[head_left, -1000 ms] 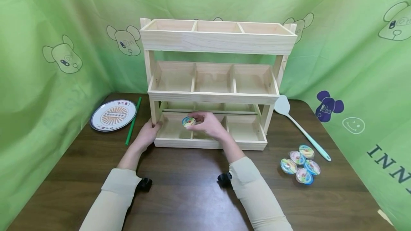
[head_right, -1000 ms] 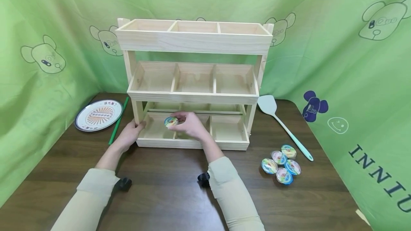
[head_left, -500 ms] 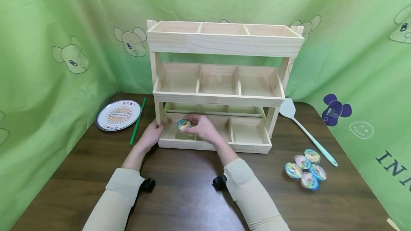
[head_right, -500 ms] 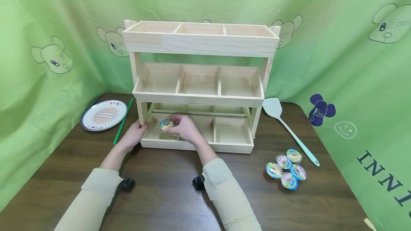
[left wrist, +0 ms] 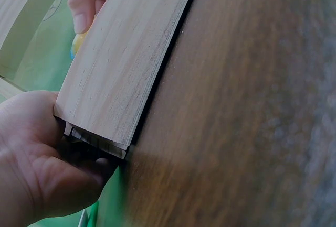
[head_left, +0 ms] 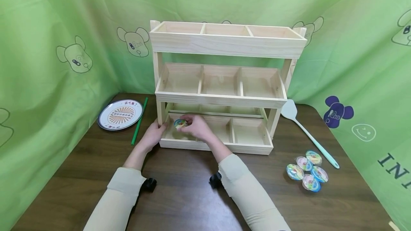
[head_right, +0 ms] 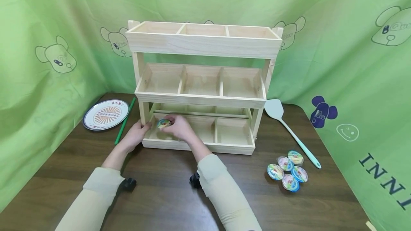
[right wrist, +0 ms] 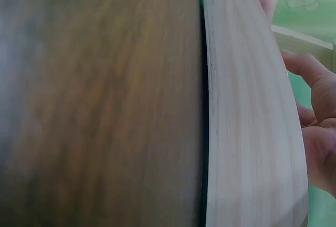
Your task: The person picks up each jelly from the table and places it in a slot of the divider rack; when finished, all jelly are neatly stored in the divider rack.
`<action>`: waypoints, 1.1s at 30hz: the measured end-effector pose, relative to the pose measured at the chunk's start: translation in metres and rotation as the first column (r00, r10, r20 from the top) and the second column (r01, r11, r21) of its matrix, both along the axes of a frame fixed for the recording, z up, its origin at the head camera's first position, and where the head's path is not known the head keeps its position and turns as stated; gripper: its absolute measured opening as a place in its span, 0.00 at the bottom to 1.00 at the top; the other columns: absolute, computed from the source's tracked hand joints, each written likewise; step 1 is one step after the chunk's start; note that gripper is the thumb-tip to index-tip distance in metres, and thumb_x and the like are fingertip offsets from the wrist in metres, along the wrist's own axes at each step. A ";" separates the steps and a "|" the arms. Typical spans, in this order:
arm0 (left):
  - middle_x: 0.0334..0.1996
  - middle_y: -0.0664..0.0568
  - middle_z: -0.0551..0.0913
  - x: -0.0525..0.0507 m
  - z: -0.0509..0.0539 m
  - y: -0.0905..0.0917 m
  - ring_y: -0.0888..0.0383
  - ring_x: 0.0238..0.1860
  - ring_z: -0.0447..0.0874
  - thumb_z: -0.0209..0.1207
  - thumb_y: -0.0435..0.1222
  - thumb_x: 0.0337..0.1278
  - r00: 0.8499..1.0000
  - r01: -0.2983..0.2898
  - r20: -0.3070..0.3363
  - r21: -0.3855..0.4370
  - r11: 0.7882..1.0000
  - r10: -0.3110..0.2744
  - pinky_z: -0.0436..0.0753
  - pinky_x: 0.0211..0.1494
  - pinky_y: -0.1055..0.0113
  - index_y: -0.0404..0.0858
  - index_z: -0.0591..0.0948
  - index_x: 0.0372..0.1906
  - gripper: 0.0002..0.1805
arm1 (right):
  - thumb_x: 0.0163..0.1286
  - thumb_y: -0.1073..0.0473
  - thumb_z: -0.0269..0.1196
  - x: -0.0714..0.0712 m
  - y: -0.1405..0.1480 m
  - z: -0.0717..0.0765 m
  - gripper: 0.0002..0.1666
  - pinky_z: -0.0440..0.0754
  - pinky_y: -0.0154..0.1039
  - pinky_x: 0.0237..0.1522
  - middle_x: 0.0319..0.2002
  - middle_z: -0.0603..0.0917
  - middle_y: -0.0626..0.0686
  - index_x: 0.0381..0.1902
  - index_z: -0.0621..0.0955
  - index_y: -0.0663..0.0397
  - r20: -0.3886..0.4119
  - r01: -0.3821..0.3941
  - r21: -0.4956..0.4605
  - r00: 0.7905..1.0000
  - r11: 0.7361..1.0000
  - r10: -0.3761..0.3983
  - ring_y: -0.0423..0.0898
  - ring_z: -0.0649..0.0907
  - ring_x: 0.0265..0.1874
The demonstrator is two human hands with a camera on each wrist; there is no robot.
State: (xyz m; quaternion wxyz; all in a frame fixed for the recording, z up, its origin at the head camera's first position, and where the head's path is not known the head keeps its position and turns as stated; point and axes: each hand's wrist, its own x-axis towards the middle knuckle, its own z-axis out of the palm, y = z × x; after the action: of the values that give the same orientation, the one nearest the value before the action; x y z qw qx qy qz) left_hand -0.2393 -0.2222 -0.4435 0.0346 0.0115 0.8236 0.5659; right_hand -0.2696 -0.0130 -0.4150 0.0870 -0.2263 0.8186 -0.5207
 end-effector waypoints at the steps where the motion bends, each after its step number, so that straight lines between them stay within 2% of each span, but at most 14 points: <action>1: 0.69 0.24 0.63 0.000 0.000 0.000 0.34 0.68 0.65 0.43 0.38 0.80 1.000 -0.001 -0.001 -0.005 1.000 0.001 0.65 0.70 0.40 0.23 0.53 0.76 0.31 | 0.57 0.63 0.76 0.000 0.000 0.000 0.31 0.82 0.37 0.44 0.46 0.86 0.57 0.59 0.81 0.62 0.002 0.002 0.008 1.000 1.000 -0.002 0.49 0.83 0.43; 11: 0.68 0.26 0.67 0.002 0.002 0.002 0.38 0.67 0.67 0.44 0.39 0.80 0.999 -0.008 -0.040 -0.027 1.000 0.007 0.67 0.70 0.44 0.25 0.56 0.75 0.30 | 0.56 0.66 0.75 -0.008 -0.007 0.004 0.30 0.81 0.34 0.42 0.43 0.87 0.57 0.57 0.82 0.64 0.009 0.009 0.064 1.000 0.998 -0.010 0.46 0.83 0.39; 22: 0.68 0.27 0.67 0.003 0.003 0.001 0.39 0.67 0.66 0.44 0.42 0.81 1.000 -0.006 -0.014 -0.003 1.000 0.006 0.65 0.71 0.44 0.25 0.56 0.75 0.31 | 0.55 0.66 0.75 -0.013 -0.021 0.001 0.29 0.82 0.33 0.41 0.43 0.88 0.56 0.57 0.83 0.62 0.001 0.001 0.098 1.000 0.995 -0.001 0.46 0.84 0.38; 24: 0.67 0.26 0.67 0.006 0.009 0.002 0.38 0.67 0.66 0.44 0.41 0.81 1.000 -0.003 -0.005 0.011 1.000 0.003 0.65 0.71 0.43 0.24 0.56 0.74 0.30 | 0.55 0.66 0.75 -0.013 -0.024 -0.001 0.29 0.82 0.34 0.41 0.44 0.88 0.57 0.57 0.83 0.62 -0.007 0.005 0.098 1.000 0.995 -0.004 0.47 0.84 0.39; 30: 0.65 0.22 0.67 0.026 0.040 0.012 0.35 0.66 0.67 0.42 0.34 0.80 1.000 0.011 0.003 -0.002 1.000 -0.011 0.66 0.70 0.42 0.19 0.56 0.72 0.28 | 0.55 0.66 0.77 -0.014 -0.033 -0.004 0.30 0.82 0.34 0.44 0.48 0.87 0.59 0.57 0.82 0.64 -0.015 0.024 0.101 1.000 0.995 -0.022 0.50 0.85 0.44; 33: 0.65 0.22 0.68 0.030 0.045 0.014 0.36 0.65 0.68 0.42 0.34 0.80 1.000 0.013 0.001 -0.020 1.000 -0.013 0.68 0.69 0.43 0.19 0.57 0.72 0.27 | 0.55 0.66 0.77 -0.014 -0.035 -0.004 0.30 0.82 0.35 0.45 0.48 0.87 0.59 0.57 0.83 0.64 -0.019 0.051 0.111 0.999 0.993 -0.049 0.50 0.85 0.44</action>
State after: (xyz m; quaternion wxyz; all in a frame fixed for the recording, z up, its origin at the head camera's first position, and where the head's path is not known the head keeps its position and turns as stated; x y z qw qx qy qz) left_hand -0.2096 -0.2080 -0.3987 0.0387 0.0160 0.8290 0.5576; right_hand -0.2831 -0.0481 -0.4194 0.0799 -0.2045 0.8525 -0.4743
